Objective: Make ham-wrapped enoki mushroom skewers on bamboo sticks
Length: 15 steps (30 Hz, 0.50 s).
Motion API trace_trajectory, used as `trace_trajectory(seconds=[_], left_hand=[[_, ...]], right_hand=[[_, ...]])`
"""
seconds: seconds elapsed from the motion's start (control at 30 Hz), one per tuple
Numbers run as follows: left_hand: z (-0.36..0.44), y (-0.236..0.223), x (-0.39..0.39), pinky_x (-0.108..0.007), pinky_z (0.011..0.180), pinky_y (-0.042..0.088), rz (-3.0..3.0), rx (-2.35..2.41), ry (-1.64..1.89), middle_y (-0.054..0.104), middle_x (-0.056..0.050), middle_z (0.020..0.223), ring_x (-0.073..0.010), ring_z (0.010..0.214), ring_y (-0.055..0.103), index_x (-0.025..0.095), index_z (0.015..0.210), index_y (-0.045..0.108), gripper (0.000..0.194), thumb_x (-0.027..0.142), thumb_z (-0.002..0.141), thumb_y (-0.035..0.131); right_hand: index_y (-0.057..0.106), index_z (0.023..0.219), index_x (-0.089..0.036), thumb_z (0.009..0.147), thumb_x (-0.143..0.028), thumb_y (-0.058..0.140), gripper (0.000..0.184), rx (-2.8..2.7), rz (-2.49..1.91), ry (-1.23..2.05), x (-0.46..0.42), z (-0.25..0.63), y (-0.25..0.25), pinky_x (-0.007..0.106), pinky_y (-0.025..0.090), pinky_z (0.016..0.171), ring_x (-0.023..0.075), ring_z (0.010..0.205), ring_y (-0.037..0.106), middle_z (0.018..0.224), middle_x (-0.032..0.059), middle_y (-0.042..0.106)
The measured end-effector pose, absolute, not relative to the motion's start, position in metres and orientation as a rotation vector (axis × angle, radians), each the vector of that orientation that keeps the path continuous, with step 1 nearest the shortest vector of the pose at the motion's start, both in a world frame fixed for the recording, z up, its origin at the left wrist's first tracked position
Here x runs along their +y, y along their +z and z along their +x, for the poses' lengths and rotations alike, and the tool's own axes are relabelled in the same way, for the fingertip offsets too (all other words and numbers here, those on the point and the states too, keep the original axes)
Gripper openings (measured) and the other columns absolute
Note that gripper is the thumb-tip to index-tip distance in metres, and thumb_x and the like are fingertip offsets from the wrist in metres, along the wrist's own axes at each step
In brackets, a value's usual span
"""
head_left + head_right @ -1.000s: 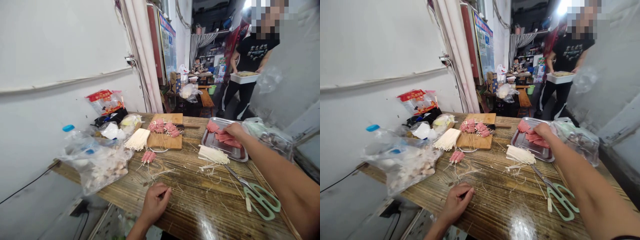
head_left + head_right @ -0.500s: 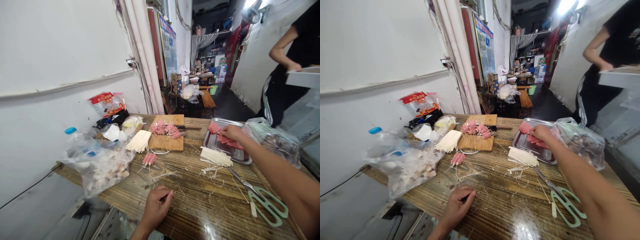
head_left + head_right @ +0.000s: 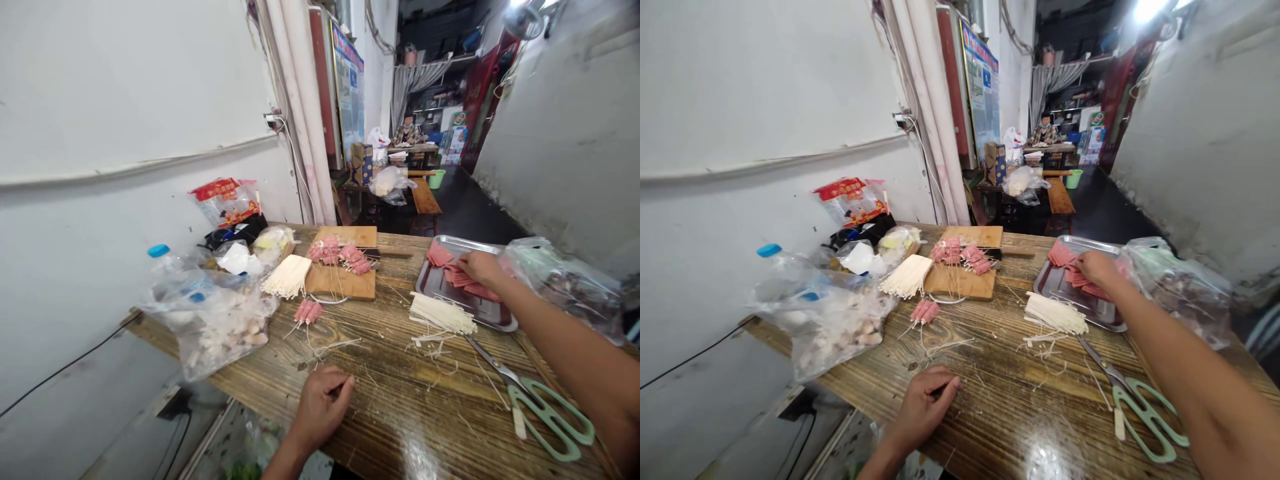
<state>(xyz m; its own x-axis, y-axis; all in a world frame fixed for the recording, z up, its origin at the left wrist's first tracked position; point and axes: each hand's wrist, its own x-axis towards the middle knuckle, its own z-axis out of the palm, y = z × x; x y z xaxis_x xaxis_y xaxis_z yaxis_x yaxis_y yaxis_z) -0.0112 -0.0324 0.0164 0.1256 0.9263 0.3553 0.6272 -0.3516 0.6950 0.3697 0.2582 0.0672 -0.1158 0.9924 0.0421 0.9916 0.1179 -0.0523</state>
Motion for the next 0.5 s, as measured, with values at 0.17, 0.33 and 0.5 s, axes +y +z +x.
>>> trace_trajectory(seconds=[0.17,0.33,0.5], left_hand=[[-0.011,0.019,-0.033,-0.022,0.055,0.035,2.025,1.494,1.101,0.05,0.0,0.052,-0.0104,0.054,0.049,0.015,0.052,0.055,0.042,0.027,0.092,0.049],[-0.011,0.018,-0.032,-0.021,0.056,0.036,2.019,1.486,1.112,0.053,-0.001,0.054,-0.0105,0.055,0.05,0.015,0.054,0.056,0.039,0.025,0.092,0.049],[-0.011,0.018,-0.032,-0.022,0.055,0.034,2.022,1.492,1.095,0.049,0.0,0.052,-0.0099,0.053,0.048,0.015,0.051,0.051,0.042,0.024,0.091,0.048]], right_hand=[[0.07,0.068,-0.012,0.085,-0.021,0.053,0.025,-2.261,-1.935,0.191,0.258,0.376,0.069,0.03,0.026,0.062,0.0155,0.062,0.047,0.074,0.0123,0.069],[0.07,0.061,-0.015,0.078,-0.018,0.058,0.02,-2.015,-1.898,0.332,0.254,0.377,0.073,0.031,0.027,0.062,0.0146,0.059,0.047,0.065,0.0085,0.066],[0.063,0.054,-0.013,0.076,-0.016,0.056,0.024,-1.552,-1.857,0.346,0.248,0.372,0.076,0.035,0.03,0.058,0.0142,0.051,0.045,0.046,0.0052,0.052]])
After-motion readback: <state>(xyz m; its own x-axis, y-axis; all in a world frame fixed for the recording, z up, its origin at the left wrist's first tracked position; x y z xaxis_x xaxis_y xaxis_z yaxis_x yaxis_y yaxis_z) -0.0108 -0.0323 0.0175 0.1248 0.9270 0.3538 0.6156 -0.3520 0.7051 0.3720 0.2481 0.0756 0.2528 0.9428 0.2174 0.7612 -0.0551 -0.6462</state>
